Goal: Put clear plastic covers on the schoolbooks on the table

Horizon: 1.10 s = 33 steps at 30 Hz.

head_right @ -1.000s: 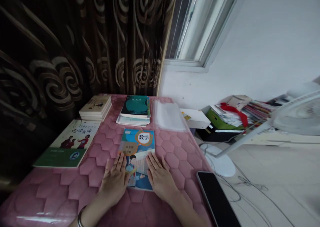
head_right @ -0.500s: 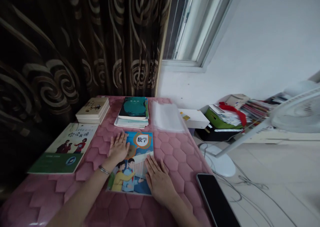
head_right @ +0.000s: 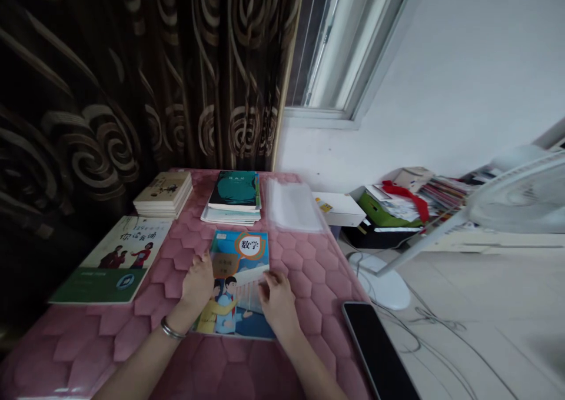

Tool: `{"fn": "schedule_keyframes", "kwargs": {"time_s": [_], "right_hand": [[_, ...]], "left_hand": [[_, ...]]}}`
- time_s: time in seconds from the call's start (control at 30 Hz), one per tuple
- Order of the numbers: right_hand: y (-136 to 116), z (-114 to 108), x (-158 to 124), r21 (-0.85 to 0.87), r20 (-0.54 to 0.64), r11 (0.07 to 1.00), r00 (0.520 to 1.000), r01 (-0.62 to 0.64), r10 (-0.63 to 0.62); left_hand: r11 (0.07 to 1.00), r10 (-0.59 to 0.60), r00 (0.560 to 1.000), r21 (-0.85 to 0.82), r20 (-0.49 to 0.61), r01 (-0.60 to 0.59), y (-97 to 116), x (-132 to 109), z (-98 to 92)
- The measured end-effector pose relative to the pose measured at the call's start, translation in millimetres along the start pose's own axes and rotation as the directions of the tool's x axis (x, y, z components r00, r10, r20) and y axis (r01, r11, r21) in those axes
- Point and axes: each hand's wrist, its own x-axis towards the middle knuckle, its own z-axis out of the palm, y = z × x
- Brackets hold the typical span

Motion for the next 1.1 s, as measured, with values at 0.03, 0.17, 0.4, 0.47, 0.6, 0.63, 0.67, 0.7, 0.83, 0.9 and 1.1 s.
{"fn": "schedule_keyframes", "kwargs": {"time_s": [0.03, 0.17, 0.4, 0.47, 0.6, 0.63, 0.67, 0.7, 0.83, 0.9, 1.1], "right_hand": [[0, 1, 2, 0.047, -0.010, 0.998, 0.999, -0.030, 0.031], [2, 0, 9, 0.180, -0.013, 0.973, 0.989, -0.142, 0.147], [15, -12, 34, 0.413, 0.193, 0.850, 0.943, -0.328, 0.270], [16, -16, 40, 0.421, 0.251, 0.839, 0.934, -0.344, 0.256], [9, -18, 43, 0.314, 0.212, 0.921, 0.962, -0.233, 0.171], [6, -18, 43, 0.278, 0.189, 0.936, 0.968, -0.215, 0.166], [4, -18, 43, 0.243, 0.173, 0.947, 0.970, -0.208, 0.169], [1, -17, 43, 0.206, 0.161, 0.956, 0.971, -0.208, 0.177], [-11, -14, 42, -0.021, 0.119, 0.981, 0.974, -0.194, 0.195], [-18, -12, 40, -0.144, 0.086, 0.974, 0.979, -0.173, 0.187], [-29, -14, 34, -0.272, 0.116, 0.926, 0.946, -0.262, 0.302]], "left_hand": [[1.000, -0.006, 1.000, -0.009, -0.006, 0.006, 0, 2, 0.3], [0.998, 0.013, 1.000, -0.068, -0.012, -0.014, 0, 8, 4.5], [0.990, 0.058, 0.998, -0.132, 0.007, -0.057, -1, 15, 12.4], [0.988, 0.057, 0.998, -0.141, -0.002, -0.057, -1, 17, 14.0], [0.986, 0.053, 0.998, -0.156, -0.019, -0.056, -3, 19, 18.2], [0.986, 0.052, 0.998, -0.160, -0.022, -0.054, -3, 20, 19.5], [0.985, 0.050, 0.998, -0.164, -0.024, -0.054, -4, 21, 20.9], [0.985, 0.048, 0.998, -0.167, -0.027, -0.052, -5, 22, 22.3], [0.983, 0.046, 0.998, -0.178, -0.030, -0.051, -7, 24, 26.0], [0.983, 0.045, 0.999, -0.179, -0.025, -0.049, -7, 24, 26.4], [0.985, 0.032, 0.999, -0.170, -0.013, -0.034, -5, 22, 25.0]]}}
